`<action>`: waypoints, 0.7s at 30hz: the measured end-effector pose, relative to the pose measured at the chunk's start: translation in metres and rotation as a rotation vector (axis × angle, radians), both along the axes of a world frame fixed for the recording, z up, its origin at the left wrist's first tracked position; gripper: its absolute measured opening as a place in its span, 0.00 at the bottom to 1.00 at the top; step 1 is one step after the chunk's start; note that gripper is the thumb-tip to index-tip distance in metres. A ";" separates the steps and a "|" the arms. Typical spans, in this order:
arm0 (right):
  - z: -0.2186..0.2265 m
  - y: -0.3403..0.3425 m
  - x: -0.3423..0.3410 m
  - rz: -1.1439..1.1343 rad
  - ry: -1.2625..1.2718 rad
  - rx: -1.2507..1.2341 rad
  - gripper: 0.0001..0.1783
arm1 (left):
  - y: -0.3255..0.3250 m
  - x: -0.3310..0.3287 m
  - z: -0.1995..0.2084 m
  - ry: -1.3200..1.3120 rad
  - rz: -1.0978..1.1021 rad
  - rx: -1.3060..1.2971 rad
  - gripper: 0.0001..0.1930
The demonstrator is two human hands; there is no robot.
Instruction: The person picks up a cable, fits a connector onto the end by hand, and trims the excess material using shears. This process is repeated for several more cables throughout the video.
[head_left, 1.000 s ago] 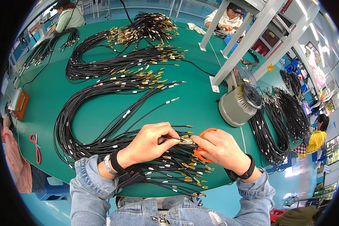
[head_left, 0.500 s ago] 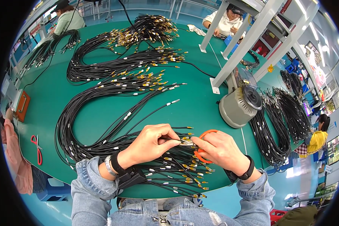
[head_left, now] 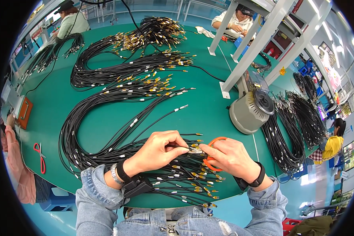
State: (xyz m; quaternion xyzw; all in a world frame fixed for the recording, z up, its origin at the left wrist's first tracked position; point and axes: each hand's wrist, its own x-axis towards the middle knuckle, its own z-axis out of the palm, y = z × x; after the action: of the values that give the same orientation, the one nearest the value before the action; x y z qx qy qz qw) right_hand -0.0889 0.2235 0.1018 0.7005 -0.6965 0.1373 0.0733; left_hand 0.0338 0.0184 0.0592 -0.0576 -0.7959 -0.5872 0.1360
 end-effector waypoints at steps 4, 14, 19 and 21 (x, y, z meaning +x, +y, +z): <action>0.001 0.000 0.000 0.002 -0.013 0.006 0.26 | -0.001 0.001 0.001 -0.027 -0.023 0.035 0.02; -0.009 0.001 -0.004 0.011 -0.102 -0.075 0.26 | -0.001 0.000 -0.003 -0.089 -0.074 0.178 0.03; -0.015 0.004 -0.015 -0.233 -0.282 -0.135 0.23 | -0.003 -0.001 -0.003 -0.096 -0.051 0.180 0.02; -0.019 0.006 -0.022 -0.340 -0.345 -0.130 0.22 | -0.003 -0.001 -0.002 -0.104 -0.001 0.195 0.02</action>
State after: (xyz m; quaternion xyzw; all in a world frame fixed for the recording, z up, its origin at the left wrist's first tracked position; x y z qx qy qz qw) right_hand -0.1109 0.2294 0.0827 0.5331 -0.7963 0.2849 0.0205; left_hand 0.0332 0.0156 0.0575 -0.0138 -0.7408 -0.6642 0.0992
